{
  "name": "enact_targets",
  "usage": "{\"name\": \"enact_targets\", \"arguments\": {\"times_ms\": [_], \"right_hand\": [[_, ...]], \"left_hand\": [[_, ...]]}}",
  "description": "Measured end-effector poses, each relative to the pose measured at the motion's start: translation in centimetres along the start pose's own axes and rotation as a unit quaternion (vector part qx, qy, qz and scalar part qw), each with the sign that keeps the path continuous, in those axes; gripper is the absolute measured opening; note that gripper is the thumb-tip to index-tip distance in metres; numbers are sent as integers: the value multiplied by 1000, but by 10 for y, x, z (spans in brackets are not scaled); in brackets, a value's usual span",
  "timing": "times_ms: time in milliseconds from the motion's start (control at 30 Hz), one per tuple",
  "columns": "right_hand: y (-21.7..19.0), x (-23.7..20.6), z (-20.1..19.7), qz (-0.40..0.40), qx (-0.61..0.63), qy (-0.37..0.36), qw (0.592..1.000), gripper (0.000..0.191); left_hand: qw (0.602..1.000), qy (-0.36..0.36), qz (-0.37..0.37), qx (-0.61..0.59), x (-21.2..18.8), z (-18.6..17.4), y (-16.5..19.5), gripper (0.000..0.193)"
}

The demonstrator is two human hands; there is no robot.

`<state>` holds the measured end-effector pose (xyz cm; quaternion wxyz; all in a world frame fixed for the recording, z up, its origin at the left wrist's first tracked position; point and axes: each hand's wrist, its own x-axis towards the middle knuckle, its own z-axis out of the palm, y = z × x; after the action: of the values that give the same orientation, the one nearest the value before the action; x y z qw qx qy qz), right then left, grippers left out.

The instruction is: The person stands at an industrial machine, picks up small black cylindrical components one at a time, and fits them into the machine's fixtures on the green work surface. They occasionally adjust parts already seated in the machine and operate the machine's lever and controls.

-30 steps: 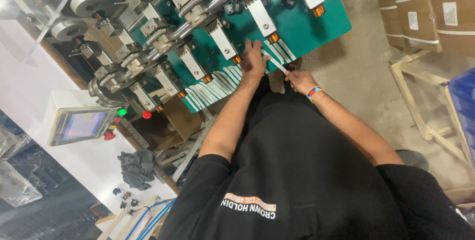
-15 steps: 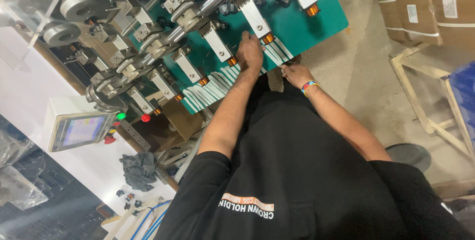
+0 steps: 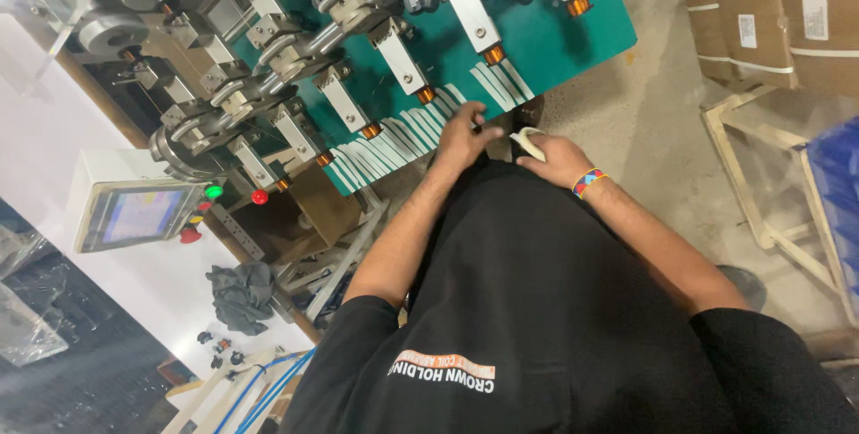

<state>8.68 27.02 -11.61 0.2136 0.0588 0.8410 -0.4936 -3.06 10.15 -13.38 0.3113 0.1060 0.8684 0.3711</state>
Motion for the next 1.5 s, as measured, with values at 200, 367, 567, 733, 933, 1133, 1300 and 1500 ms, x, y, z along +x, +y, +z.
{"name": "enact_targets", "arguments": {"times_ms": [200, 367, 567, 733, 933, 1133, 1300, 1500], "right_hand": [[-5, 3, 20, 18, 72, -3, 997, 41], [-5, 9, 25, 177, 213, -25, 961, 43], [-15, 28, 21, 179, 145, 61, 971, 47], [-28, 66, 16, 224, 63, -25, 972, 55], [-21, 77, 5, 263, -190, 7, 946, 58], [-5, 26, 17, 178, -50, -2, 983, 50], [-11, 0, 25, 90, 33, 40, 995, 47], [-7, 3, 26, -69, 54, 48, 995, 54]], "left_hand": [[996, -58, 18, 70, -1, -1, 0, 32], [982, 65, 80, 157, 12, -9, 5, 18], [960, 119, 120, 224, 29, -14, 10, 29], [963, 104, 85, 232, 35, -17, 13, 25], [964, 108, 74, 231, 28, -18, 13, 39], [956, 196, 114, 187, 14, -16, 4, 64], [982, 106, 79, 136, 1, -12, -4, 56], [989, -141, -40, 12, -6, -10, -7, 40]]}}
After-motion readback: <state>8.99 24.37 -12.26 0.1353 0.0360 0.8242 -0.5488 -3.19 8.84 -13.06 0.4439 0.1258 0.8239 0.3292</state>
